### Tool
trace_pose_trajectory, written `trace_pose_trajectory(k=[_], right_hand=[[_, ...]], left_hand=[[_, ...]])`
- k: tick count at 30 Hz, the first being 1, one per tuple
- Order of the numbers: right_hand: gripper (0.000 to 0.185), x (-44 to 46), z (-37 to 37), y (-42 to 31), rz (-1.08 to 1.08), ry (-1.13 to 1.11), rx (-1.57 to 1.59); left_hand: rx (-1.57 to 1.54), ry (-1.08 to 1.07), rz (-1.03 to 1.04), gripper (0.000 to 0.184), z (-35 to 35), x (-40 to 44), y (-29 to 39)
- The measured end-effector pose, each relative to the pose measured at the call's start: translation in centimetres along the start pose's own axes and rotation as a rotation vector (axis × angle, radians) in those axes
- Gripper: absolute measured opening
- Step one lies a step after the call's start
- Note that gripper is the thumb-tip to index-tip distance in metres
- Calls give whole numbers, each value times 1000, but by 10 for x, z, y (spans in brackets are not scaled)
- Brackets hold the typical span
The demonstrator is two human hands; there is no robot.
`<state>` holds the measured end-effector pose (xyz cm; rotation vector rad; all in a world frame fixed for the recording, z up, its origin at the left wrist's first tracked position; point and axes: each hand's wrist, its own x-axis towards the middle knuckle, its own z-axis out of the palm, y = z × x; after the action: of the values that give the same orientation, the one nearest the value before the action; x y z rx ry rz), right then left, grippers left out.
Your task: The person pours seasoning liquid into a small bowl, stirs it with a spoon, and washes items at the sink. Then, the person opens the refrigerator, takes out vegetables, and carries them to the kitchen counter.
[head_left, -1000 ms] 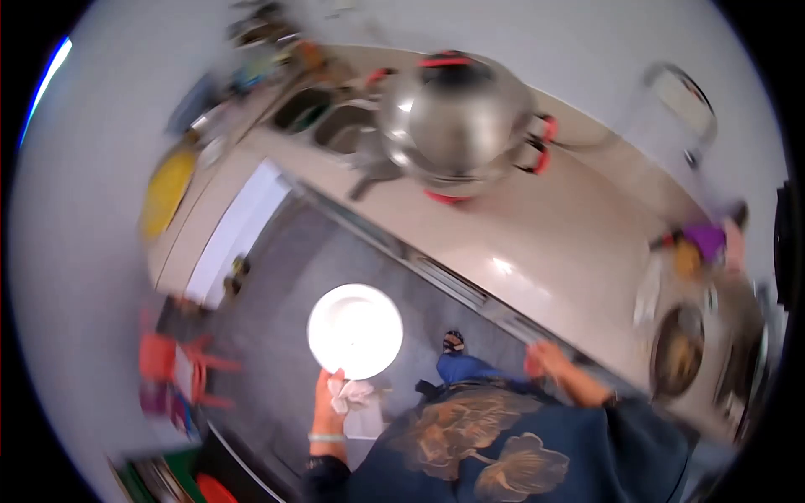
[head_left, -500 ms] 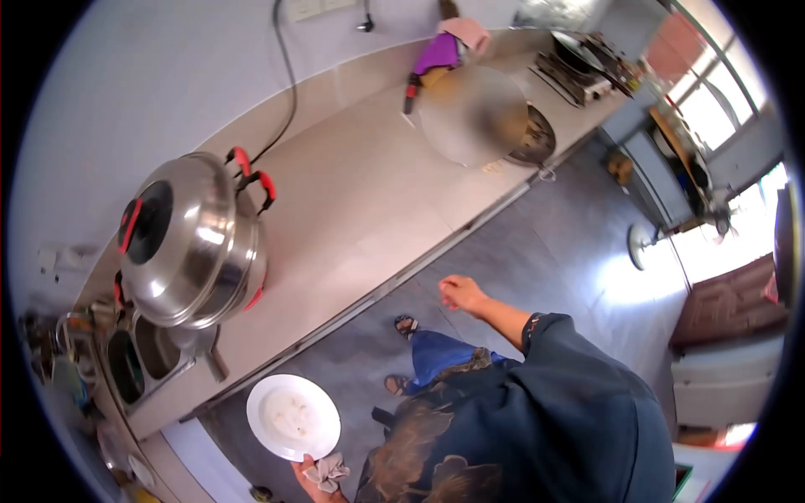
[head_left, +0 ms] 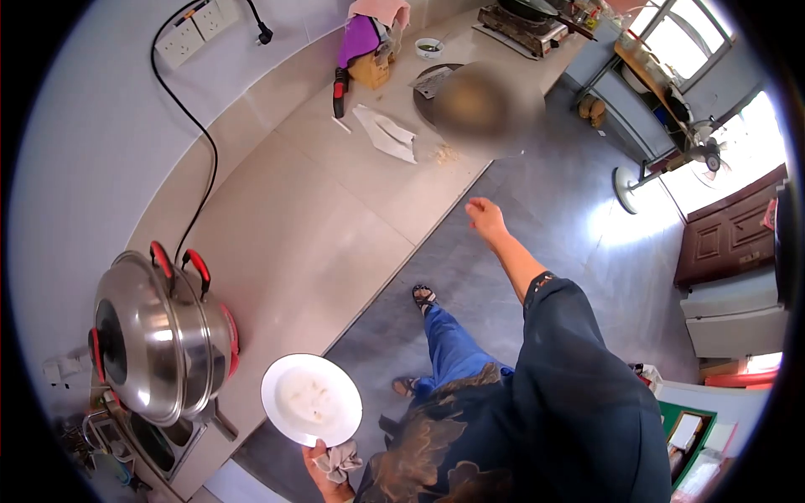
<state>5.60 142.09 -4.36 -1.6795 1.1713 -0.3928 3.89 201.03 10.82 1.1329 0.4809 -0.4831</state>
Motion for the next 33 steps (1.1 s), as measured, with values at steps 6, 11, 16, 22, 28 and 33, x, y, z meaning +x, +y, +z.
trace_pose_trajectory(k=[6, 11, 16, 22, 28, 33], right_hand=[[62, 113, 20, -26, -194, 121, -385], [77, 149, 24, -39, -295, 89, -685], [82, 155, 23, -69, -214, -75, -602], [72, 168, 29, -84, -207, -161, -657], [57, 162, 33, -90, -233, -218, -698], [50, 150, 38, -82, -343, -293, -755]], left_hand=[[67, 39, -36, 41, 78, 42, -8], [28, 109, -78, 40, 126, 75, -30], [-1, 148, -70, 38, 157, 105, -47], [-7, 55, -86, 34, 157, 148, -56], [-47, 49, -84, 35, 178, 207, -51], [-64, -53, -196, 32, 150, 248, -56]])
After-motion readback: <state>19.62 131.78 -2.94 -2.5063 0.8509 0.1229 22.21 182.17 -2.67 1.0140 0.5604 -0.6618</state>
